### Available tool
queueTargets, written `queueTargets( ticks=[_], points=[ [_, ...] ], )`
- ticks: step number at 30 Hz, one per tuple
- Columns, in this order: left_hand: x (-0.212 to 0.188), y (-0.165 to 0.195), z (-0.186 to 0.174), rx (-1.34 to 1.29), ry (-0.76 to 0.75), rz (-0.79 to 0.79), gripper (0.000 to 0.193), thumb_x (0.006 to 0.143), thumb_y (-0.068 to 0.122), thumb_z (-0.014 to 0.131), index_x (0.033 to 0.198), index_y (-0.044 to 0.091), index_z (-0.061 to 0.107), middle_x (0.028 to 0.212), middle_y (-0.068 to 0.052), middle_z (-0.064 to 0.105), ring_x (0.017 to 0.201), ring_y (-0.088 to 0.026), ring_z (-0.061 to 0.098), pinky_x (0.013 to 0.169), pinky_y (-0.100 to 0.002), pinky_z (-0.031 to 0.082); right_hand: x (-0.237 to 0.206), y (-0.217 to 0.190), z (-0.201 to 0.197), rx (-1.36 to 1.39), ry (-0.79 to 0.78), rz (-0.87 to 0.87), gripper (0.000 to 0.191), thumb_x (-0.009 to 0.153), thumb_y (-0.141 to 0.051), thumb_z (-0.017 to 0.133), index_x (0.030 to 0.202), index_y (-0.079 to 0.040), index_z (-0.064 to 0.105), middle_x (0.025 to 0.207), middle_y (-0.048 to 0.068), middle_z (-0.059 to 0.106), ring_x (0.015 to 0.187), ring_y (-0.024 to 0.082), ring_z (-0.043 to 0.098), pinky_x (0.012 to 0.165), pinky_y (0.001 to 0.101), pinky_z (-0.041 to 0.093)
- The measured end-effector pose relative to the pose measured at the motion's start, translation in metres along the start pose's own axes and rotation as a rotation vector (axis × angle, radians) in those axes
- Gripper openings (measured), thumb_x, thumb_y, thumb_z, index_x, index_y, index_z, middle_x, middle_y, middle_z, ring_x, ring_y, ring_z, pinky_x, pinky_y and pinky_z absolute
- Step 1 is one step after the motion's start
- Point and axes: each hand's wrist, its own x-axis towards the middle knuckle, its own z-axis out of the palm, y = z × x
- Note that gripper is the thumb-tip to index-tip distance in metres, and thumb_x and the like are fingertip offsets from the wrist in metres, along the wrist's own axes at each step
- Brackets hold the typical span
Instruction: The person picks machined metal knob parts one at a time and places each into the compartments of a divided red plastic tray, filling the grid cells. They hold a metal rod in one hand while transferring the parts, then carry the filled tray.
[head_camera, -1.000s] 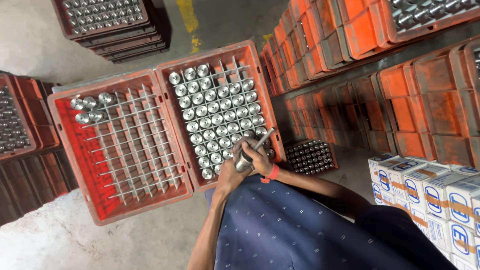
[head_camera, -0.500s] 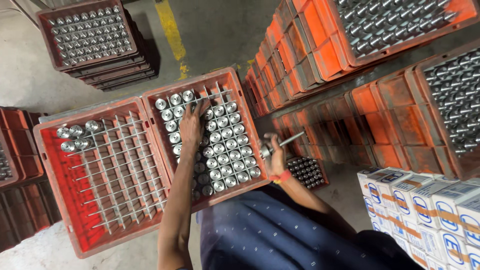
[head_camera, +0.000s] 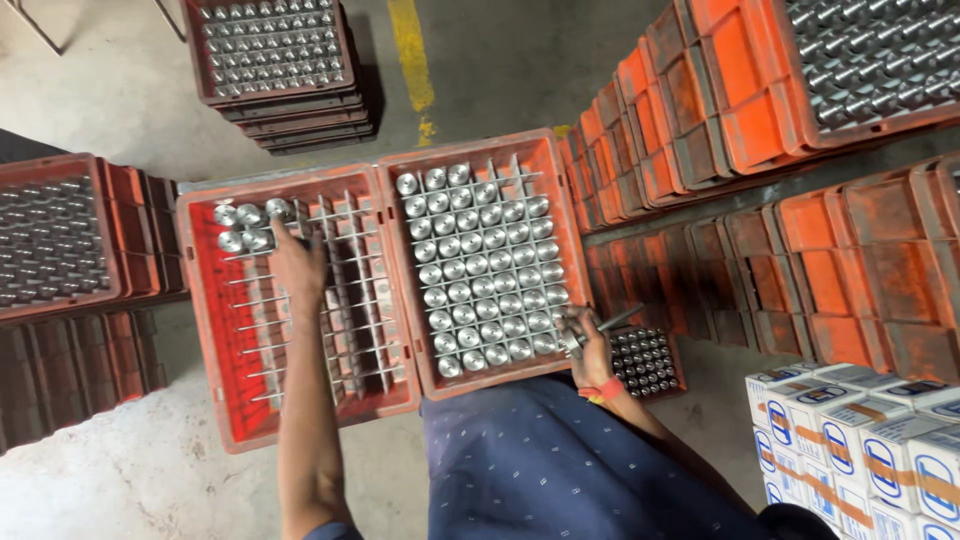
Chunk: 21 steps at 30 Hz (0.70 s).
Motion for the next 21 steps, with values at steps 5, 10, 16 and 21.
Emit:
queueTargets(
  ticks=[5, 10, 16, 21],
  points=[
    [0.034, -0.038, -0.004, 0.065, -0.034, 0.082, 0.078, 0.091, 0.032, 0.077, 0.153, 0.007, 0.038, 0.094, -0.03, 0.071, 0.086, -0.051, 0.068, 0.075, -0.059, 0.052, -0.009, 0.017, 0.003, -0.005, 0.032, -0.018, 0.029, 0.11, -0.026, 0.053, 0.109, 0.0, 0.064, 0.092, 0.012, 0.07, 0.086, 0.022, 0.069, 0.081, 0.0351, 0.056],
    [0.058, -0.022, 0.005, 0.148, 0.068, 0.154, 0.06, 0.091, 0.044, 0.084, 0.126, 0.004, 0.057, 0.091, -0.024, 0.072, 0.081, -0.048, 0.069, 0.071, -0.057, 0.054, -0.015, 0.029, 0.012, -0.033, 0.1, 0.01, 0.03, 0.11, -0.027, 0.052, 0.109, 0.0, 0.065, 0.093, 0.014, 0.074, 0.082, 0.022, 0.069, 0.073, 0.0343, 0.053],
    [0.024, -0.043, -0.044, -0.207, 0.161, 0.247, 0.055, 0.086, 0.047, 0.091, 0.116, 0.005, 0.072, 0.093, -0.014, 0.075, 0.082, -0.027, 0.075, 0.073, -0.041, 0.058, -0.03, 0.028, 0.011, 0.007, 0.139, 0.034, 0.025, 0.106, -0.027, 0.053, 0.11, -0.005, 0.063, 0.1, 0.011, 0.074, 0.088, 0.021, 0.072, 0.079, 0.0343, 0.057],
    [-0.075, -0.061, -0.027, -1.736, -0.211, -0.15, 0.05, 0.088, 0.015, 0.077, 0.136, 0.001, 0.071, 0.097, -0.003, 0.065, 0.081, -0.013, 0.055, 0.073, -0.028, 0.043, -0.027, 0.032, 0.029, 0.005, 0.105, 0.068, 0.022, 0.105, -0.029, 0.054, 0.11, -0.009, 0.061, 0.101, 0.008, 0.072, 0.09, 0.021, 0.072, 0.077, 0.0333, 0.057]
  ],
)
